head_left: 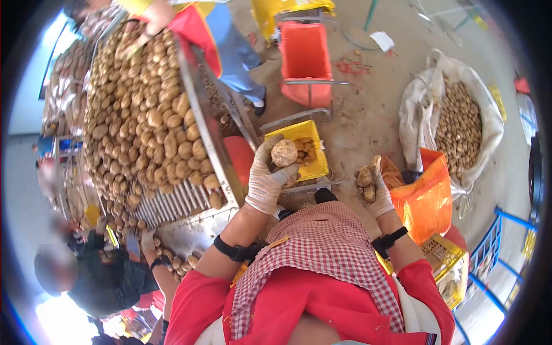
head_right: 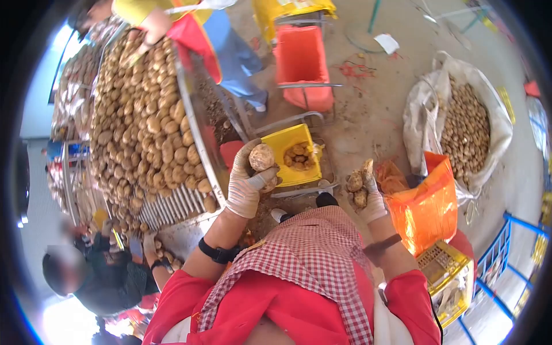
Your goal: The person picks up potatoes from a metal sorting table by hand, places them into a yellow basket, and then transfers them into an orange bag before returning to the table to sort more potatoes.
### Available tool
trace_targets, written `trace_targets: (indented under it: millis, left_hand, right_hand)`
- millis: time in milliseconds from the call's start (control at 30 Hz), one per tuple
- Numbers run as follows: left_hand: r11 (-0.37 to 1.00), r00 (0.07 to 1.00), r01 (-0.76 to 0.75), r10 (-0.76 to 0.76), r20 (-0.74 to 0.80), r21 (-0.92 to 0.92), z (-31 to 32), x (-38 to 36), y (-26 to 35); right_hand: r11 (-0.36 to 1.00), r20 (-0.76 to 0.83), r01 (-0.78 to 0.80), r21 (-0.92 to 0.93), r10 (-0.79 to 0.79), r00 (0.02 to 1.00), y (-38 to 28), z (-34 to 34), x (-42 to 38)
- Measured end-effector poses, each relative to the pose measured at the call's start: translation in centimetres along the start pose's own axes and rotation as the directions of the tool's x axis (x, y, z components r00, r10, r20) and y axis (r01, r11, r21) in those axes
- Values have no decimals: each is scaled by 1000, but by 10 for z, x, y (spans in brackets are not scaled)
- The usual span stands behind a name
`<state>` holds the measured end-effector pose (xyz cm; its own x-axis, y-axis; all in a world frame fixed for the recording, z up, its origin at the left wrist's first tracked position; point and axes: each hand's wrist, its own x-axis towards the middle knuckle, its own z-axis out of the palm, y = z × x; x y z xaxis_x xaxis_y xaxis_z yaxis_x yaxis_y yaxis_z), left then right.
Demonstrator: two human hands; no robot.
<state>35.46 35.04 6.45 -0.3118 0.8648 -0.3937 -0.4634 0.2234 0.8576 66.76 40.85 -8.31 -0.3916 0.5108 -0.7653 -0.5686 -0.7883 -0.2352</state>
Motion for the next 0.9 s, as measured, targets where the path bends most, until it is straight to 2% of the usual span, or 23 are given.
trace_targets:
  millis: [67,100,133,167,200,233,267,300,367,400,433,467,500,533,600,633,667,700,733,767,800,833,900]
  left_hand:
    - [988,994,100,-93,64,-116,21,4,3]
    - [988,992,110,-102,74,-108,23,9,-1]
    - [910,957,271,-219,190,-314,22,16,-6]
    - [766,899,426,-299,320,-482,21,23,-11]
    - [627,853,522,-360,379,-579,28,24,-9]
    - [627,852,523,-365,375,-577,34,24,-8]
    - [616,854,521,-367,370,-591,40,24,-7]
    - [608,856,518,-367,365,-602,46,24,-6]
    - [620,857,512,-409,313,-594,60,25,0]
    - [631,857,507,-444,263,-587,63,28,2]
    - [638,863,498,-433,261,-587,61,38,-1]
    - [675,862,500,-449,236,-543,57,54,-7]
    - [707,862,500,-463,207,-500,54,68,-9]
    - [774,904,422,-397,157,-471,59,82,-6]
    - [754,916,389,-252,314,-530,58,139,0]
    - [743,914,373,-192,356,-556,60,165,6]
    - [787,945,324,-243,220,-525,74,178,19]
    - [828,960,268,-275,60,-492,85,189,34]
    - [866,950,206,-289,-120,-455,84,202,48]
    - [908,959,260,-282,-20,-328,51,231,16]
    - [991,987,-71,87,-138,117,45,211,3]
    - [763,865,-226,443,-235,606,40,191,-8]
    - [412,697,-320,712,-82,853,0,128,7]
  right_hand:
    - [991,211,92,92,-110,971,-18,-8,0]
    - [940,226,86,330,-167,960,-42,-12,3]
    - [837,229,63,544,-220,948,-76,-20,2]
    - [893,82,437,110,-446,891,-113,-23,-16]
    - [884,203,425,194,-460,864,-166,-26,-48]
    - [787,149,604,126,-617,773,-222,-41,-55]
    - [653,14,757,0,-757,653,-277,-57,-66]
    - [523,-115,839,-149,-852,511,-329,-71,-77]
    - [403,-370,813,-420,-894,253,-405,-83,-93]
    - [417,-482,761,-497,-862,158,-418,-78,-96]
    - [445,-537,723,-529,-835,121,-421,-76,-94]
    - [310,-405,847,-432,-906,124,-418,-74,-102]
    - [281,-255,831,-479,-951,175,-408,-82,-86]
    - [243,-94,818,-521,-969,228,-392,-89,-61]
    - [457,-232,733,-504,-889,395,-359,-88,-13]
    - [523,-193,749,-407,-851,489,-337,-81,9]
    - [633,-228,701,-329,-773,591,-323,-72,30]
    - [712,-218,598,-368,-692,689,-302,-35,25]
    - [684,-170,559,-468,-691,703,-286,-19,37]
    - [701,-150,518,-490,-653,742,-275,-6,50]
    - [611,-29,490,-621,-643,765,-256,8,55]
    - [615,7,471,-632,-604,797,-242,15,70]
    - [458,177,518,-722,-602,779,-231,5,109]
